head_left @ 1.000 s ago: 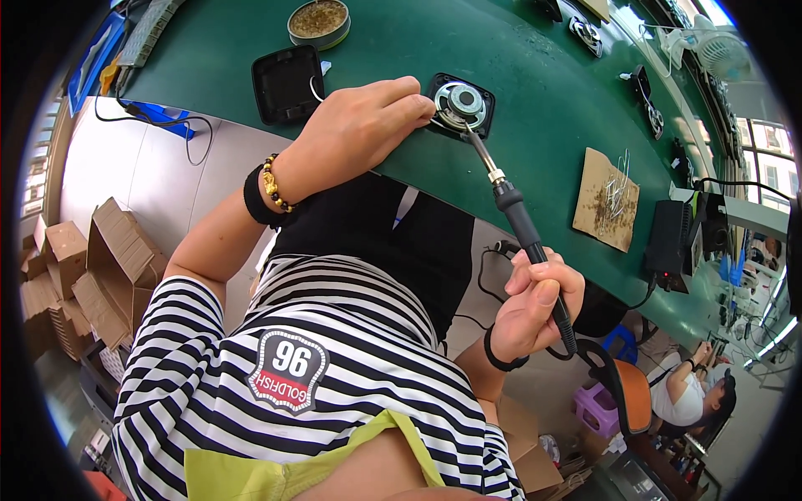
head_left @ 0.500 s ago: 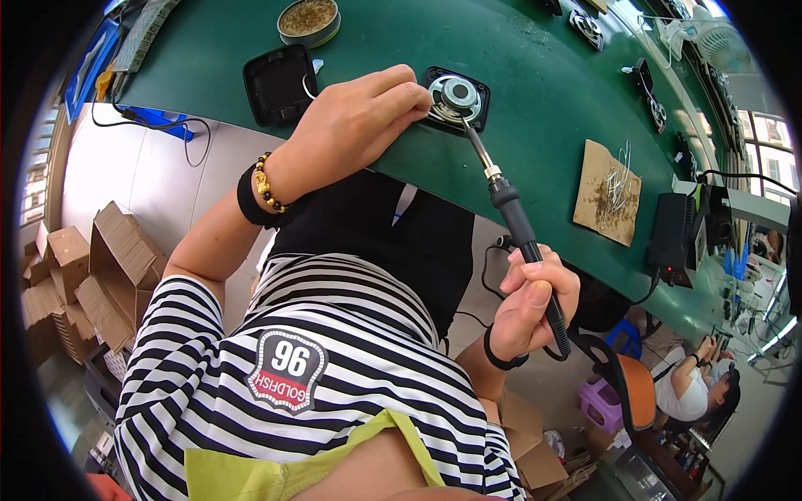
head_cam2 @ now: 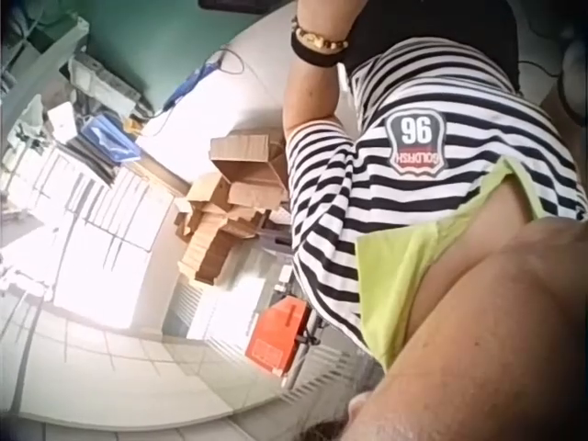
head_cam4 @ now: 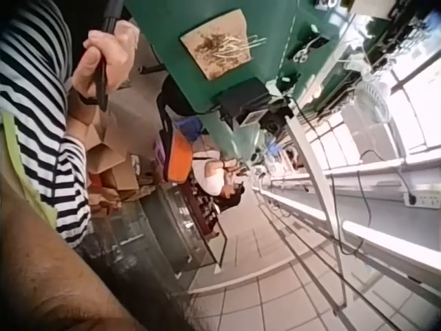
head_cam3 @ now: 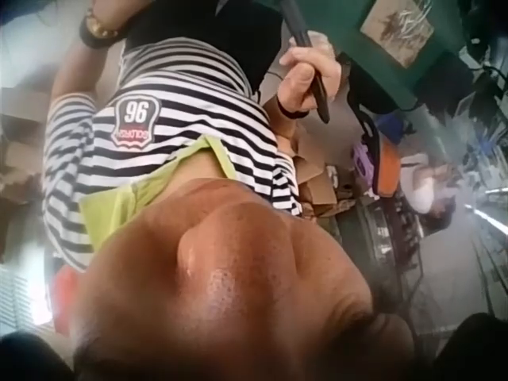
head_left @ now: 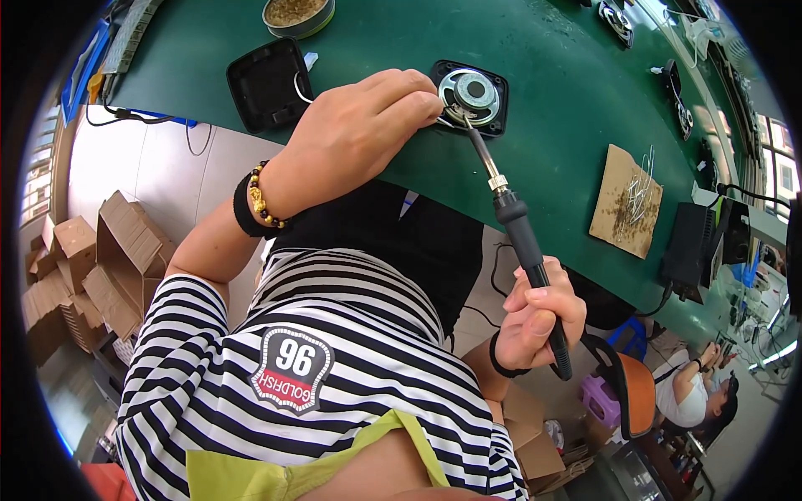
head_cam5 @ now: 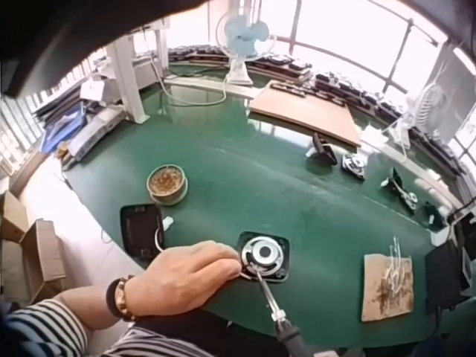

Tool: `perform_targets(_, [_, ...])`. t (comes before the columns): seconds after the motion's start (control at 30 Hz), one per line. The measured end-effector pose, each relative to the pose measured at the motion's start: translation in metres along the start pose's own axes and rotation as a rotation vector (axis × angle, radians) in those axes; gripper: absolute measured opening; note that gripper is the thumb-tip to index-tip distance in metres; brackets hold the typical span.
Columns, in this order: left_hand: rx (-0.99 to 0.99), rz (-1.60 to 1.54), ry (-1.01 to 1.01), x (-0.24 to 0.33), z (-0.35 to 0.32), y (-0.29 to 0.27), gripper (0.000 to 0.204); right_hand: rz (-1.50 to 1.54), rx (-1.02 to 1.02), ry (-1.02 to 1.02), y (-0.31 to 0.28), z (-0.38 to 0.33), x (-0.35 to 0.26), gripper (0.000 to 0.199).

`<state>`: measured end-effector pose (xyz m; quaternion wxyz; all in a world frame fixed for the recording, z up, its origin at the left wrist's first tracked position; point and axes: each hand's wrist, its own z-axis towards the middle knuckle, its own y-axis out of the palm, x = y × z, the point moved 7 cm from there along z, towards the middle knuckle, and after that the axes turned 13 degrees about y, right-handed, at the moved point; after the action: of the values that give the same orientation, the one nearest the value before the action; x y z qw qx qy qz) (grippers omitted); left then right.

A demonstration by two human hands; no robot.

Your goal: Soldering wires onto small electronic speaker components at a manual workstation.

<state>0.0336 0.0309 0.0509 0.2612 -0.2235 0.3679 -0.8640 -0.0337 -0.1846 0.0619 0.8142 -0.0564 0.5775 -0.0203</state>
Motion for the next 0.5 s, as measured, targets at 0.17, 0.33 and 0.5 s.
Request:
perform_targets(0.17, [-0.015,-0.015,0.002,-0.001,-0.003,0.003,0.018,-0.140,-0.062,-0.045,0.011,0.005,-0.002,0.029])
perform_targets(0.33, [-0.008,-0.016,0.023,-0.002,-0.006,0.005,0.020,-0.188,-0.091,-0.068,0.016,0.009,-0.002,0.027])
perform_targets(0.5, [-0.016,-0.015,0.051,-0.002,-0.007,0.007,0.023,-0.225,-0.097,-0.078,0.016,0.007,-0.005,0.027])
